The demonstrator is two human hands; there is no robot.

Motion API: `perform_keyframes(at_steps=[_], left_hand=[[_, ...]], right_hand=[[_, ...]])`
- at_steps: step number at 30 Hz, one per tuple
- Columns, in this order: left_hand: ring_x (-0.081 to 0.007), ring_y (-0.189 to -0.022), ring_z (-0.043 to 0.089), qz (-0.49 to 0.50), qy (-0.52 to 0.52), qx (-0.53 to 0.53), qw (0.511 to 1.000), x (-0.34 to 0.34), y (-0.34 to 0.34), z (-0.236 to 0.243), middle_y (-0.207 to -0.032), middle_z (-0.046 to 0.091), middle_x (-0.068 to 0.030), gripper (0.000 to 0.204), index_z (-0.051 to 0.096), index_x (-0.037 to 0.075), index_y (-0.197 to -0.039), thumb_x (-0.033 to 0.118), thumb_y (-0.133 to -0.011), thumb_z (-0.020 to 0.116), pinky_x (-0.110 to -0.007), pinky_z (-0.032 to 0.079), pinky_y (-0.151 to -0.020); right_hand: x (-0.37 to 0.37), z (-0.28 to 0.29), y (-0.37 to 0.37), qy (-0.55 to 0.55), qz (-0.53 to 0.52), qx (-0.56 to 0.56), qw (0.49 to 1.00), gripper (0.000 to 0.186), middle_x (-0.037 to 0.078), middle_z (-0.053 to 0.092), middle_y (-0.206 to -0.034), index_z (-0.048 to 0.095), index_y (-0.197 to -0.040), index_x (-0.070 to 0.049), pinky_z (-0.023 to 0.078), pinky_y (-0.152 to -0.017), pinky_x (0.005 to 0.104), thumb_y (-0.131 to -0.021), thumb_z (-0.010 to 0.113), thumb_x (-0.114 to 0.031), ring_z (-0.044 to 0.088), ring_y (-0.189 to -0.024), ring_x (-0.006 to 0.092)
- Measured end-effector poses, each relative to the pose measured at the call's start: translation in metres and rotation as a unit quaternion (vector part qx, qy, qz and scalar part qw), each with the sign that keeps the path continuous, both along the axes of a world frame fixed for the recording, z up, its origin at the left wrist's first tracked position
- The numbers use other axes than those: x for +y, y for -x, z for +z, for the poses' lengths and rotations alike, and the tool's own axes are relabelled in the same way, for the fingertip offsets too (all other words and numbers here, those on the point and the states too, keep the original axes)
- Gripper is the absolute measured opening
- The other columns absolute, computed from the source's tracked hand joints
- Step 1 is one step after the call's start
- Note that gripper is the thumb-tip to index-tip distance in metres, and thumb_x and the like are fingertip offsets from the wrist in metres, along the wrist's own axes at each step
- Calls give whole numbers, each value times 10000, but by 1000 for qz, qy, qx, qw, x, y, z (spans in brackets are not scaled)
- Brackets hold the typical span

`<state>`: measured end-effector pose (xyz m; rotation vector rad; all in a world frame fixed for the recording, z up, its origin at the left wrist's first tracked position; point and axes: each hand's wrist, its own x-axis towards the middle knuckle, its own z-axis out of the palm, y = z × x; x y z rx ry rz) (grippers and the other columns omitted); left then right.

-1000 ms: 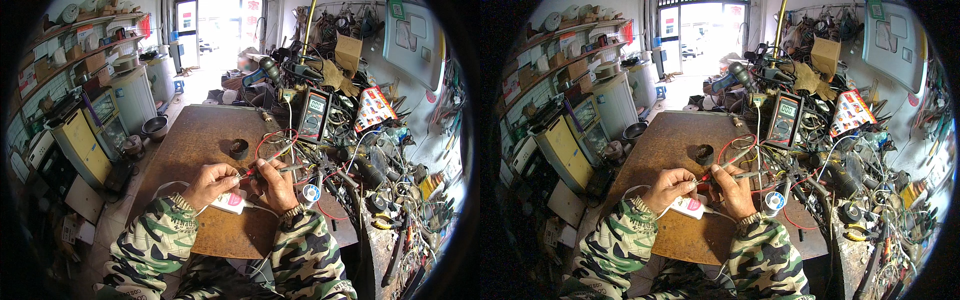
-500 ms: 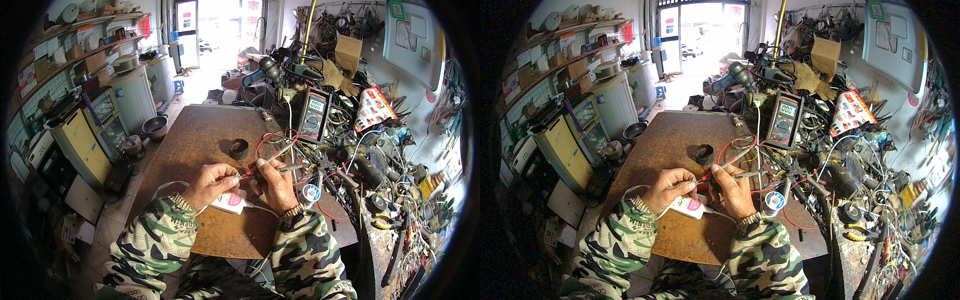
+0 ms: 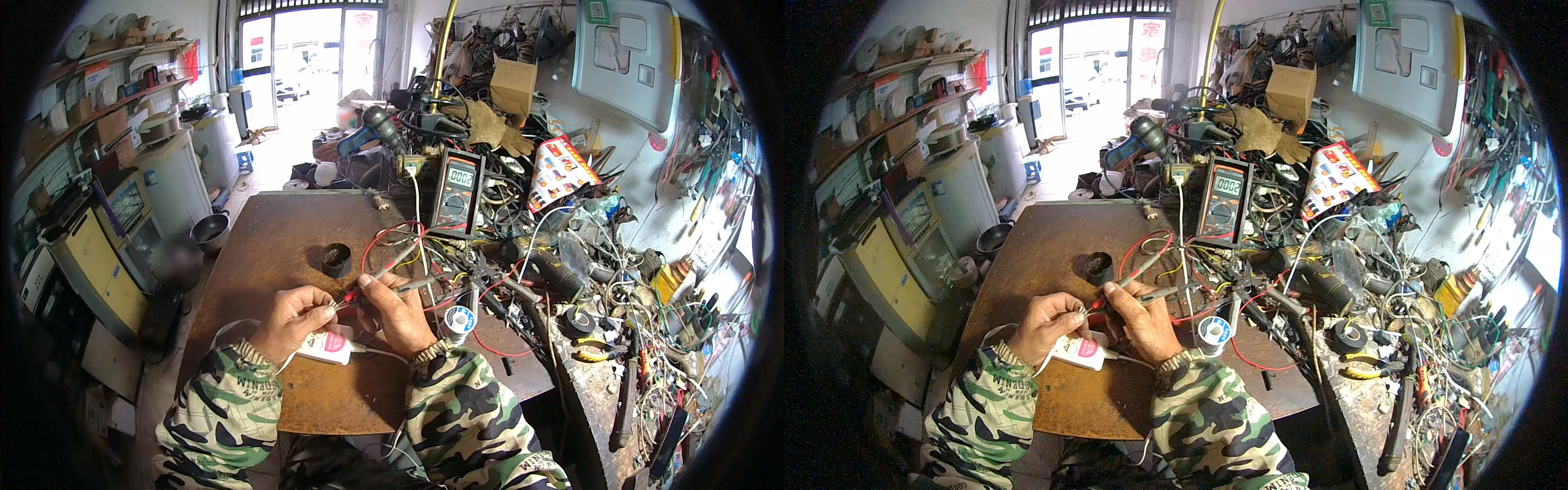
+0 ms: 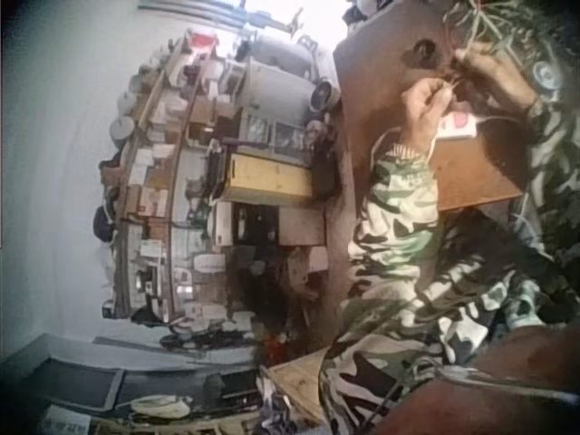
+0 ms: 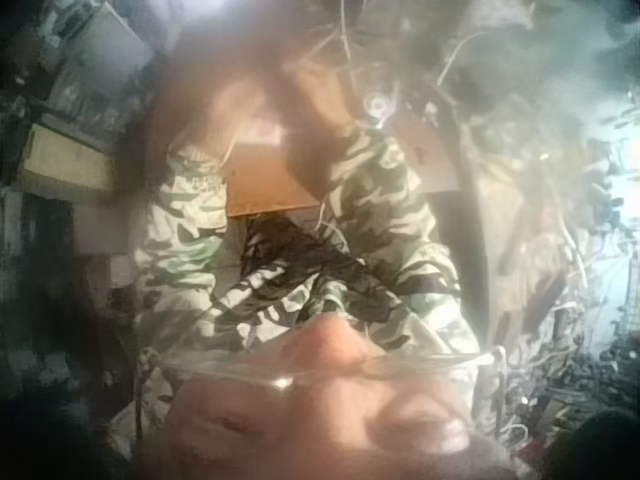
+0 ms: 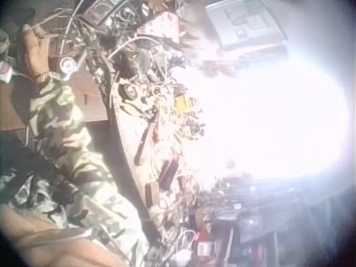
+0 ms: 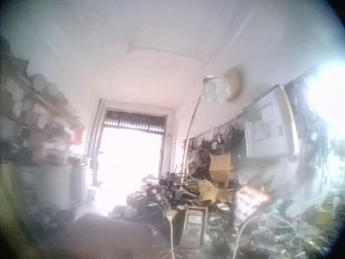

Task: The person disassembles a white power adapter using a screwdriver, then uses a soldering iron to work on the internal wires. The person handles the adapter, screwdriver, and soldering iron throughout the clip.

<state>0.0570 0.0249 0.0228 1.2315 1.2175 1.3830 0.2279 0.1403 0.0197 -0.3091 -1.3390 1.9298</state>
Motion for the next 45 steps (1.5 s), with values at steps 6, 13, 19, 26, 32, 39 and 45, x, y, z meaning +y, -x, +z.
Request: perform_keyframes(at_steps=[6, 13, 19, 26, 32, 39, 45], left_hand=[[-108, -776, 668, -2, -5, 6, 1000, 2, -1, -1, -860, 681, -68, 167, 615, -26, -1029, 134, -983, 618, -253, 549, -723], [-111, -800, 667, -8, -9, 7, 1000, 1, 0, 0, -865, 681, -67, 179, 616, -29, -1031, 144, -985, 620, -255, 546, -734], [-108, -805, 668, -7, -13, 10, 1000, 2, 1, -3, -876, 677, -60, 173, 619, -29, -1028, 141, -995, 606, -252, 543, -735], [-114, -805, 670, 1, -5, 4, 1000, 2, 0, -2, -881, 669, -58, 173, 612, -38, -1034, 129, -991, 611, -253, 549, -741], [-126, -742, 663, 7, -16, 12, 1000, 3, -2, -1, -853, 684, -100, 195, 595, -31, -1032, 156, -983, 618, -256, 551, -685], [-138, -778, 669, 6, -2, -13, 1000, 2, -3, 0, -866, 677, -97, 179, 596, -42, -1032, 129, -982, 611, -267, 554, -718], [-132, -795, 667, 5, -4, -12, 1000, 5, -5, -1, -867, 681, -92, 178, 606, -46, -1032, 125, -982, 611, -268, 549, -735]], right_hand=[[1, 0, -3, -20, -2, -11, 1000, 276, -21, 539, -632, 621, -844, -54, 334, -452, 239, -1000, 605, -281, 479, -495, 76], [1, -1, -1, -8, -3, -7, 1000, 276, -25, 540, -643, 617, -835, -57, 348, -456, 238, -997, 614, -280, 481, -505, 71], [0, 2, -2, -6, -12, -10, 1000, 287, -27, 525, -624, 607, -815, -56, 340, -450, 243, -1003, 606, -272, 470, -488, 73], [0, 0, -2, -24, -16, -9, 1000, 301, -13, 536, -608, 598, -807, -54, 329, -439, 245, -1008, 598, -278, 467, -480, 75], [1, -1, -1, -40, -16, -2, 999, 305, -2, 545, -595, 602, -810, -44, 350, -439, 236, -1013, 586, -272, 479, -482, 73], [2, -1, -3, -63, -26, -29, 997, 289, -13, 535, -597, 626, -842, -30, 343, -448, 226, -1013, 583, -260, 470, -496, 61], [6, -5, -3, -50, -26, -32, 998, 286, -11, 540, -598, 628, -836, -29, 342, -437, 231, -1007, 597, -257, 477, -486, 65]])
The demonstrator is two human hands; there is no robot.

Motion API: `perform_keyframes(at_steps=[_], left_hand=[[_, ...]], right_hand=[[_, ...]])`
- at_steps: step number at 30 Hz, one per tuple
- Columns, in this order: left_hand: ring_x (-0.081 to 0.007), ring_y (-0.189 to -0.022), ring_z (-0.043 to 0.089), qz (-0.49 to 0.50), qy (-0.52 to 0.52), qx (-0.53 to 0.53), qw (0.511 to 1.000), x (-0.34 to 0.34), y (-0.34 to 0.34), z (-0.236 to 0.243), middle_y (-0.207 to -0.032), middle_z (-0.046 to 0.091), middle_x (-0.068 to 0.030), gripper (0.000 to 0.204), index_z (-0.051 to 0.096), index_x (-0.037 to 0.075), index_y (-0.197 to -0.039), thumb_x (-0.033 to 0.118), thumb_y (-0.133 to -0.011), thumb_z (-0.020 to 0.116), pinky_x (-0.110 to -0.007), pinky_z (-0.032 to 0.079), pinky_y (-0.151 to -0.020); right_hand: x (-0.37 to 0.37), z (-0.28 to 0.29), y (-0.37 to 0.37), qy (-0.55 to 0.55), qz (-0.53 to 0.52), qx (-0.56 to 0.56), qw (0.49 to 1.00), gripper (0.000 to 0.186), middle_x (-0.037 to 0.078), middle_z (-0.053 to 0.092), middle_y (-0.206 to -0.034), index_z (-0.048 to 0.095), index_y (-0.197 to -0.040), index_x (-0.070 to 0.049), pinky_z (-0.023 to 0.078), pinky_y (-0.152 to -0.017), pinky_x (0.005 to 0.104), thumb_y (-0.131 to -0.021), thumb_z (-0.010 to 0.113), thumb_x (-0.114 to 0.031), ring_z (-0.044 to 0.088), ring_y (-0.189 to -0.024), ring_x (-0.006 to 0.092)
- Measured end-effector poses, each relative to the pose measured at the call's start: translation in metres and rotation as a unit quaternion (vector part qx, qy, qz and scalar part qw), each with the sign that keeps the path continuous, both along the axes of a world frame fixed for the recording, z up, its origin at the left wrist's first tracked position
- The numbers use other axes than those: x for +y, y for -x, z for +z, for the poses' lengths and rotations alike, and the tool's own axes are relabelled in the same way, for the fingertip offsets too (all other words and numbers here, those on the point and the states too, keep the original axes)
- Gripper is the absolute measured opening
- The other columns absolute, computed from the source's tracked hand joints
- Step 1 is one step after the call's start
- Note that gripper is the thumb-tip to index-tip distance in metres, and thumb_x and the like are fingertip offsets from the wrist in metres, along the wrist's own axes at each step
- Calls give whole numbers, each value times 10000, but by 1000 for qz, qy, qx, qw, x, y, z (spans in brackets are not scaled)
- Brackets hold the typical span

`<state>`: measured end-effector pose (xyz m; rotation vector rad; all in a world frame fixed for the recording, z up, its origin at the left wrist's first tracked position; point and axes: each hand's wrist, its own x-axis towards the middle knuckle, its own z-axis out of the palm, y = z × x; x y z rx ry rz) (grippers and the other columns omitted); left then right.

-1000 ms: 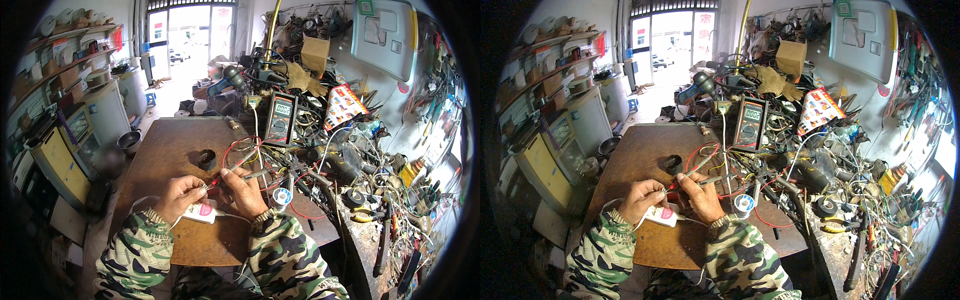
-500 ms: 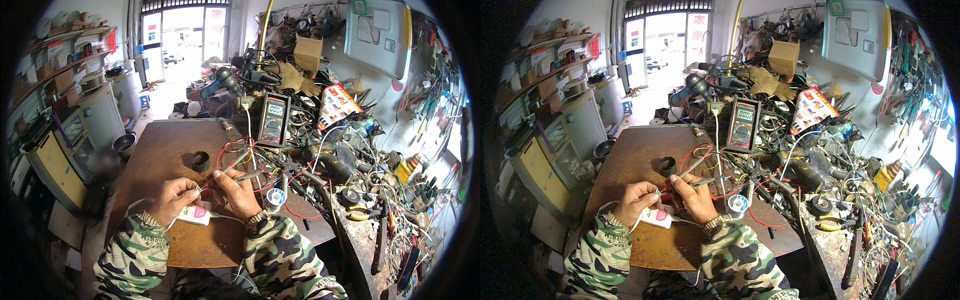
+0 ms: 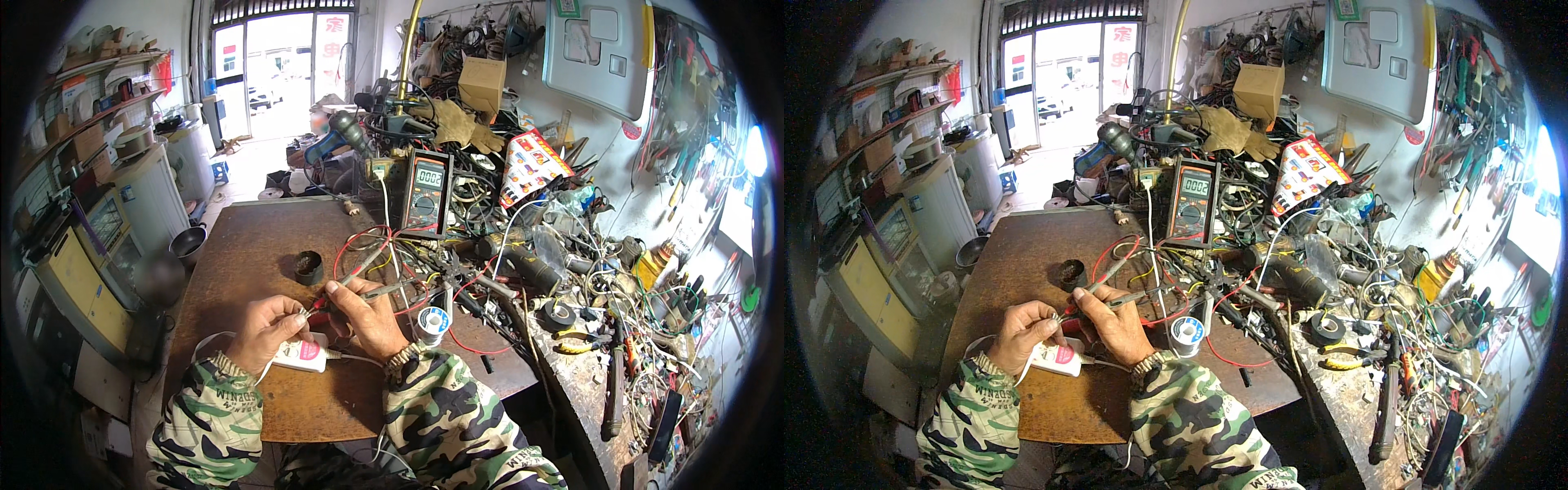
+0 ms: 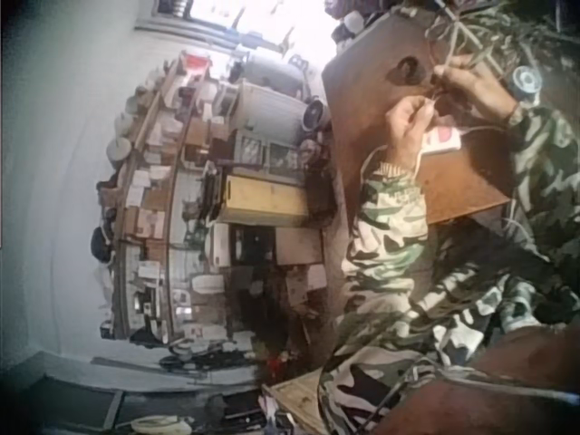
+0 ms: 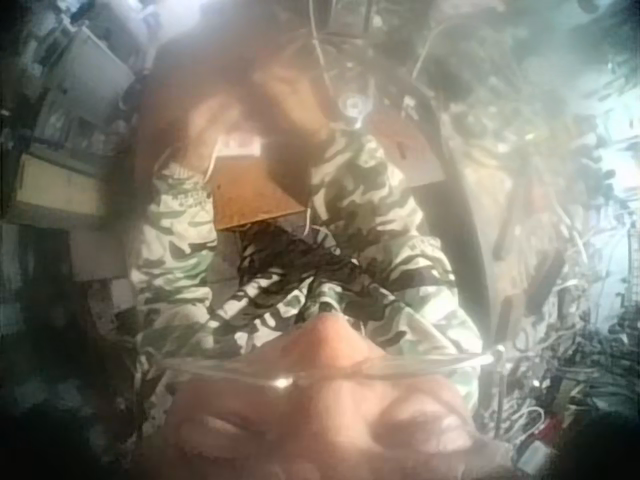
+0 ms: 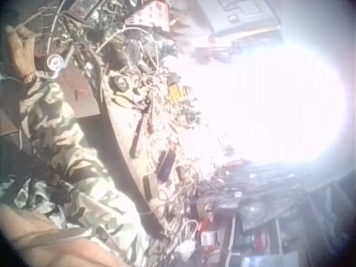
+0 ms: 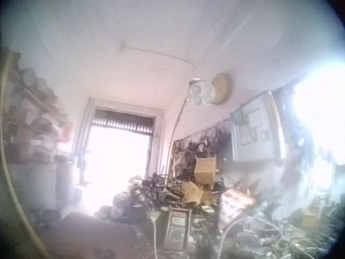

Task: The person disassembles a white power adapter using a screwdriver, then uses a soldering iron to work on the internal wires. The person handles the adapter, screwdriver, and soldering iron throughout the clip.

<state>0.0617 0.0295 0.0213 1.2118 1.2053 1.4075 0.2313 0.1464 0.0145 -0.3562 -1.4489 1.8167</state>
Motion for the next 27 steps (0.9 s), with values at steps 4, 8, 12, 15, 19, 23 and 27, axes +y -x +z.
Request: perform_keyframes(at_steps=[4, 8, 12, 15, 19, 23, 27], left_hand=[[-132, -754, 660, 10, -14, 22, 1000, -5, 2, 0, -851, 682, -103, 199, 592, -30, -1024, 159, -972, 622, -262, 545, -705], [-121, -761, 656, 5, -27, 81, 996, 1, 7, -7, -854, 678, -73, 196, 600, -18, -1028, 168, -972, 627, -254, 538, -716], [-111, -798, 661, -20, 3, -18, 1000, 0, -5, 1, -868, 676, -54, 161, 597, -1, -1040, 154, -997, 604, -248, 537, -734], [-117, -810, 667, -6, -10, 37, 999, -7, 2, -1, -874, 676, -61, 173, 593, 1, -1043, 167, -999, 609, -253, 542, -746], [-123, -811, 666, -13, -11, 26, 1000, -1, 0, -4, -876, 675, -64, 191, 591, -3, -1038, 184, -1003, 608, -260, 540, -751], [-125, -806, 667, -8, -12, 33, 999, -4, 1, -3, -873, 675, -67, 197, 591, -6, -1037, 187, -1002, 611, -262, 542, -747], [-126, -805, 666, -8, -11, 32, 999, -4, 1, -2, -871, 674, -68, 195, 592, -8, -1036, 183, -1001, 611, -265, 544, -747]], right_hand=[[-8, 6, 2, -7, -2, 10, 1000, 303, -12, 534, -585, 622, -809, -37, 339, -433, 233, -1003, 603, -269, 479, -481, 70], [-9, 9, -3, 31, -6, -3, 1000, 293, -15, 532, -597, 609, -785, -44, 363, -456, 241, -997, 613, -246, 486, -491, 79], [-10, 12, -6, 26, -23, 2, 999, 282, 9, 557, -636, 645, -873, -14, 379, -457, 245, -1001, 610, -263, 494, -491, 93], [-11, 8, 0, 19, -16, 1, 1000, 300, 23, 564, -631, 636, -860, -13, 378, -447, 248, -1001, 613, -277, 496, -485, 94], [-10, 7, -2, 14, -32, 5, 999, 298, 20, 562, -626, 625, -840, -20, 377, -445, 248, -1001, 615, -270, 494, -486, 90], [-11, 6, 1, 22, -25, 21, 999, 289, 15, 558, -620, 619, -833, -25, 377, -443, 243, -1004, 610, -258, 490, -490, 83], [-11, 7, 0, 22, -19, 22, 999, 282, 12, 554, -615, 620, -839, -24, 377, -443, 239, -1007, 603, -249, 486, -491, 80]])
